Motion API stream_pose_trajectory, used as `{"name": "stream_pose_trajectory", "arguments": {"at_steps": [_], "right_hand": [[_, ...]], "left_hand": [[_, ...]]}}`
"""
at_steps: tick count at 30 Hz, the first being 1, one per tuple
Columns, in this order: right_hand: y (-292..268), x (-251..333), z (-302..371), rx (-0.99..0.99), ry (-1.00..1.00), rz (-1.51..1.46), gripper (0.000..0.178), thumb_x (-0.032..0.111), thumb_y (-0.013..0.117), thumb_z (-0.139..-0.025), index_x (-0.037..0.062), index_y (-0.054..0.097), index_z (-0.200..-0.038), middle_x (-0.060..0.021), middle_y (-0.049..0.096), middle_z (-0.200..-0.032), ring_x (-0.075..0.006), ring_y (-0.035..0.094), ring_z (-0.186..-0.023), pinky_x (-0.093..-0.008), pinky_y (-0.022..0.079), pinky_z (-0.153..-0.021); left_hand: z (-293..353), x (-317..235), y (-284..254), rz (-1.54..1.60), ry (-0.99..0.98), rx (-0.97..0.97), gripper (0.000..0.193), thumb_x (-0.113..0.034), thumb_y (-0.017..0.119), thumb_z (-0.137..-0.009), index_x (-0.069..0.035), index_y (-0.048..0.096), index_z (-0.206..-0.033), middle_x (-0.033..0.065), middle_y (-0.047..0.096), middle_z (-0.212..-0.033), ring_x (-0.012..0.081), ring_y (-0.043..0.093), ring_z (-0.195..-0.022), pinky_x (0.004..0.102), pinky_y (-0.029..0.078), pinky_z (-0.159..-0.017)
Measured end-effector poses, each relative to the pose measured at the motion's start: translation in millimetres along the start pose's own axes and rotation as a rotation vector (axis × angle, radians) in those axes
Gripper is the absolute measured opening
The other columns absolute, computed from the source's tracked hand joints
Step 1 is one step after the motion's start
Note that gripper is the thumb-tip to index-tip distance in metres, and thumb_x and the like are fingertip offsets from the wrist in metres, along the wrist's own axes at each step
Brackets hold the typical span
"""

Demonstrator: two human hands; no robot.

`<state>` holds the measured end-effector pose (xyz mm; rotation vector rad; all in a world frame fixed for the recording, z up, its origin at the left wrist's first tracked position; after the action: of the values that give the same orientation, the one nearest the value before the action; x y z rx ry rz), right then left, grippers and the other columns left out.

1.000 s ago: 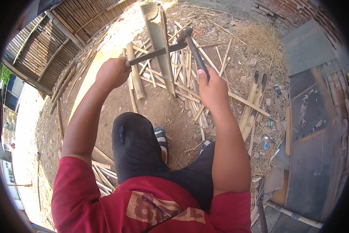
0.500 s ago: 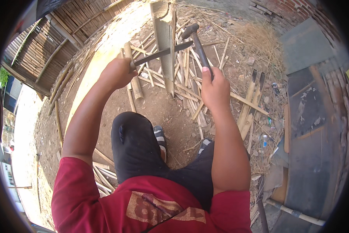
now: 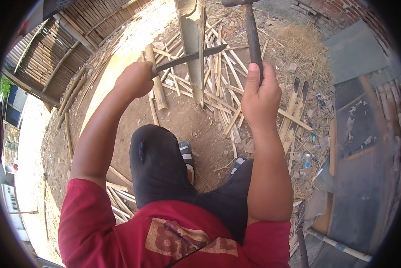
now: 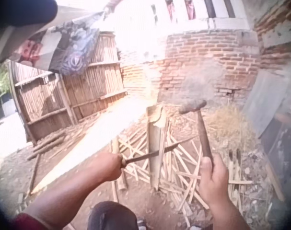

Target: The person splits a vertical bamboo pole using a machete and a hammer.

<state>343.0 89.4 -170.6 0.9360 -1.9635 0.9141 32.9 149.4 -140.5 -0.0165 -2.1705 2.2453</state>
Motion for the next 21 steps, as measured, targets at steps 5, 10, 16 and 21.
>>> {"name": "stream_pose_trajectory", "arguments": {"at_steps": [5,10,16,21], "right_hand": [[27.7,-46.0,3.7,0.151,0.100,0.263,0.037,0.038,0.053,-0.107,0.0036,0.066,-0.114,-0.0195,0.068,-0.075,-0.0390,0.068,-0.070,-0.0461,0.052,-0.067],[14.9,-26.9,1.7,0.090,0.084,0.163,0.037,0.038,0.052,-0.108,0.0035,0.065,-0.112,-0.0177,0.067,-0.077,-0.0339,0.069,-0.074,-0.0444,0.051,-0.069],[23.8,-29.1,3.4,0.209,0.127,0.256,0.035,0.036,0.052,-0.108,0.0030,0.064,-0.109,-0.0213,0.068,-0.079,-0.0400,0.069,-0.077,-0.0475,0.051,-0.069],[27.6,-46.6,2.1,0.264,0.119,0.305,0.041,0.040,0.051,-0.107,0.0018,0.065,-0.108,-0.0218,0.069,-0.080,-0.0411,0.069,-0.078,-0.0489,0.052,-0.072]], "left_hand": [[-1.7,-6.7,-2.6,-0.031,0.002,0.053,0.025,-0.005,0.060,-0.090,-0.006,0.071,-0.112,0.0193,0.074,-0.107,0.0381,0.072,-0.101,0.0482,0.059,-0.085],[1.5,-5.1,4.3,-0.047,-0.015,0.045,0.024,-0.006,0.061,-0.091,-0.006,0.070,-0.113,0.0198,0.074,-0.106,0.0387,0.072,-0.101,0.0486,0.059,-0.085],[3.6,-11.8,10.4,0.015,-0.046,0.000,0.024,-0.005,0.059,-0.089,-0.008,0.075,-0.107,0.0197,0.074,-0.099,0.0383,0.072,-0.097,0.0490,0.056,-0.086],[1.6,-15.4,11.2,-0.017,0.059,0.002,0.024,-0.005,0.059,-0.088,-0.006,0.075,-0.106,0.0208,0.075,-0.096,0.0379,0.073,-0.093,0.0486,0.057,-0.084]]}}
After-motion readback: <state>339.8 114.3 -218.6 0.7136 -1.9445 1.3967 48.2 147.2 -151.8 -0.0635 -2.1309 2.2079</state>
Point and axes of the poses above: each hand's wrist, its own z-axis away from the middle knuckle, its own y-axis out of the palm, x = y × z, the point moved 4 cm from there along -z, towards the middle knuckle
